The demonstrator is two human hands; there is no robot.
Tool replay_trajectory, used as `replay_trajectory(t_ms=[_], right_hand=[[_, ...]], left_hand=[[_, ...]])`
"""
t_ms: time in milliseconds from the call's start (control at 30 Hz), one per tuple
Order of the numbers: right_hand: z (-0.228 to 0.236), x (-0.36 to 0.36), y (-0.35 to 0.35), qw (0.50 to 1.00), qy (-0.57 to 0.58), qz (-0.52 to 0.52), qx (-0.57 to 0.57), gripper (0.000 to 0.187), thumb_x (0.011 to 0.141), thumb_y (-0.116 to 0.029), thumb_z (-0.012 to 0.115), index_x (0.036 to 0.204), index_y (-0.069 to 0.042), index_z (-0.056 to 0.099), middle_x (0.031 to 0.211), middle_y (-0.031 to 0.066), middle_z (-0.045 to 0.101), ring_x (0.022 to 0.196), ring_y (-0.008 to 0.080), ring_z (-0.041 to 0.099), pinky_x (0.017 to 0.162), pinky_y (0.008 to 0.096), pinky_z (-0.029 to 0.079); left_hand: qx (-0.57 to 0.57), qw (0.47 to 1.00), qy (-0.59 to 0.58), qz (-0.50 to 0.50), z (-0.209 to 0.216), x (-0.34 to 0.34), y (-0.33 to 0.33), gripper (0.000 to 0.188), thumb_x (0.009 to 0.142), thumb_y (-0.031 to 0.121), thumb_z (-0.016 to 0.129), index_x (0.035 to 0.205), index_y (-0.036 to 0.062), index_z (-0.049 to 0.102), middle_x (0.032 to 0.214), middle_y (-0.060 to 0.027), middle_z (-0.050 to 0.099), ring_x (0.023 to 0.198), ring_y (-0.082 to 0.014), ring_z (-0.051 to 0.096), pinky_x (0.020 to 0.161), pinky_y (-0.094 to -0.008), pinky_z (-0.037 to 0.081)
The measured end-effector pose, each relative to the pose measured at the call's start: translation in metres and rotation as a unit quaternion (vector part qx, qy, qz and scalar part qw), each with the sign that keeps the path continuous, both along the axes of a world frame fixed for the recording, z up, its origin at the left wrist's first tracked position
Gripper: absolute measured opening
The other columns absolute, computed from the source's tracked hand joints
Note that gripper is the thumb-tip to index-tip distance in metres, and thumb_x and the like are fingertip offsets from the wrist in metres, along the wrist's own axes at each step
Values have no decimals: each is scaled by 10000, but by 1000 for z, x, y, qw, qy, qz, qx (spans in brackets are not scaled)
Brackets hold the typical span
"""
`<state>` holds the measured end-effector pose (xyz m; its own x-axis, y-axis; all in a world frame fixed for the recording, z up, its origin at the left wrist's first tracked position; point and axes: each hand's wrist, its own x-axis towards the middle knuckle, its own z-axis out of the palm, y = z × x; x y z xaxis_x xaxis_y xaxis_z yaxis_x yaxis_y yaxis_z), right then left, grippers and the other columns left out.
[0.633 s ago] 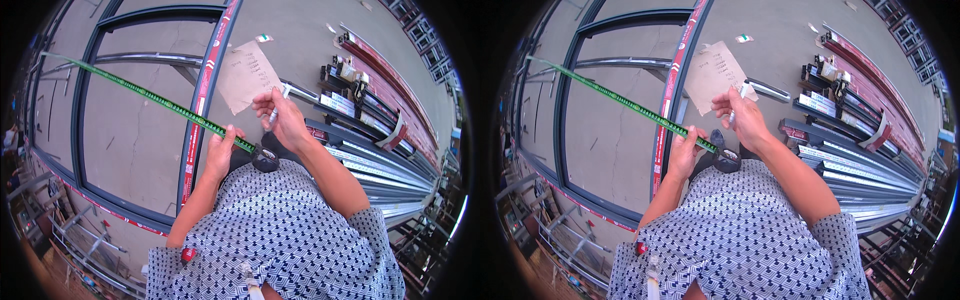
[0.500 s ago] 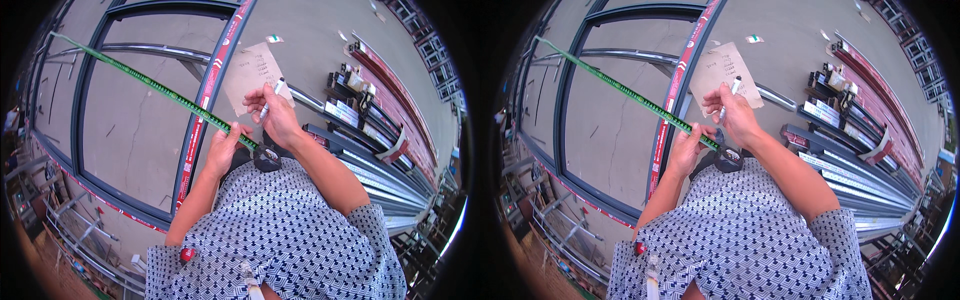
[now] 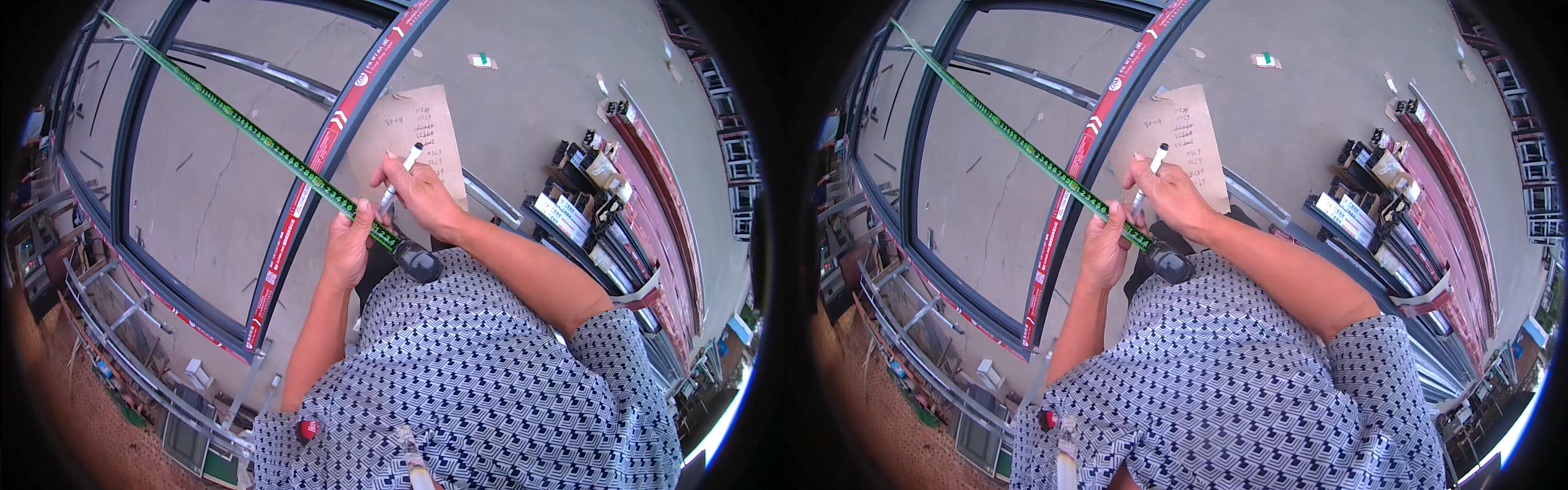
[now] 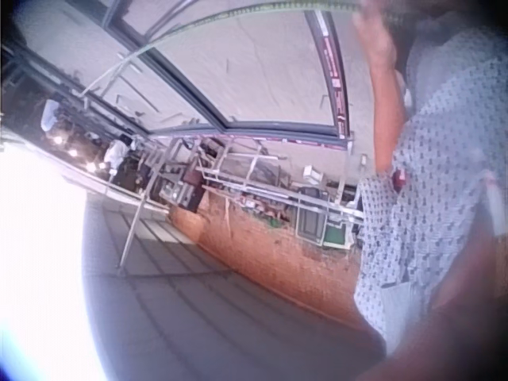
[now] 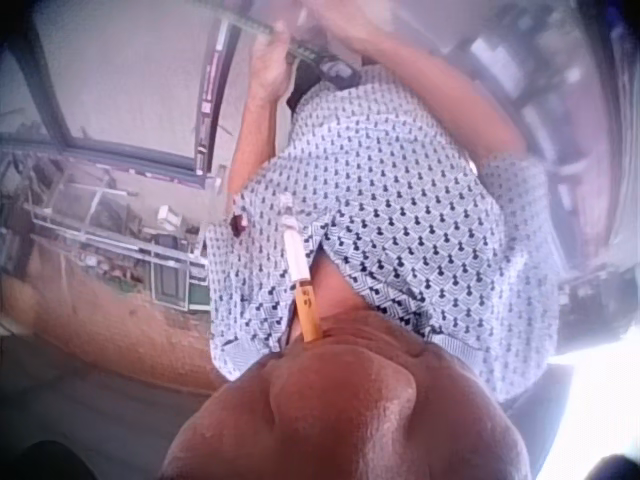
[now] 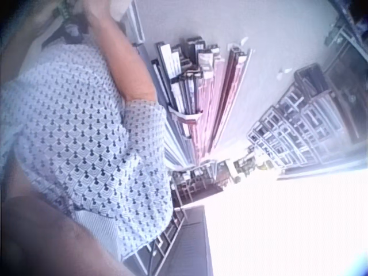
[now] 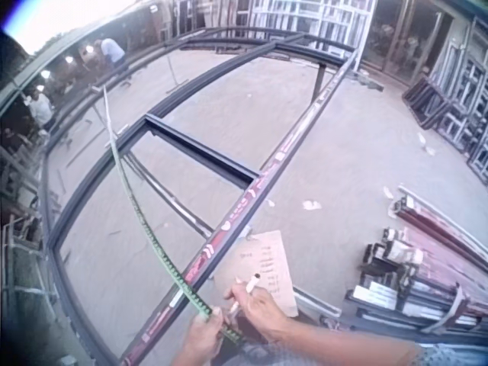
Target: The person measures various sections of a large metal window frame using a tape measure and a marker. They record the measurements on a piece of cardboard and briefly check a smartphone. The person is standing in a workshop environment filled with metal profiles.
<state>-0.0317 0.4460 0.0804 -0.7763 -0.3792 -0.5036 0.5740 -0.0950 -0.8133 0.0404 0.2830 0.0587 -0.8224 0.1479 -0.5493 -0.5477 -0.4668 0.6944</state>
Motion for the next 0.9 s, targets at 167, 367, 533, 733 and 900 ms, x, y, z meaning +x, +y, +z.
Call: replay_trajectory(t_ms=[167,367,533,733,900], right_hand=[[-17,-6,21,998,-25,24,-43,479,1078,-450,480,851,-54,624,608,-41,442,531,81,387,485,251,321],[-17,-9,15,999,-28,-12,10,454,1071,-429,501,857,-50,630,598,-1,516,498,83,456,462,247,376],[-12,-8,6,995,-39,-92,14,451,1067,-402,507,838,-35,634,568,12,518,466,92,449,444,262,377],[1,-8,-5,990,-30,-135,38,448,1038,-395,513,806,-29,626,575,13,528,477,84,465,451,254,375],[11,-14,-9,991,37,-113,68,461,1043,-394,510,793,-27,632,572,13,517,486,80,460,461,253,357]], left_hand=[[-16,999,5,36,4,-4,7,340,1078,374,511,916,77,541,873,-70,606,784,-170,597,751,-346,530],[-18,1000,-19,14,-10,-8,-4,334,1074,362,528,915,69,554,847,-64,600,761,-145,558,690,-292,471],[15,1000,7,13,-10,-23,-3,328,1054,381,578,892,96,599,806,-24,621,650,-69,497,595,-218,386],[43,999,23,-2,-1,-31,-11,341,1054,380,576,877,89,588,791,-41,605,639,-79,493,590,-222,391],[57,998,31,-24,6,-36,-20,366,1062,387,539,878,72,566,780,-55,575,653,-114,508,627,-293,528]])
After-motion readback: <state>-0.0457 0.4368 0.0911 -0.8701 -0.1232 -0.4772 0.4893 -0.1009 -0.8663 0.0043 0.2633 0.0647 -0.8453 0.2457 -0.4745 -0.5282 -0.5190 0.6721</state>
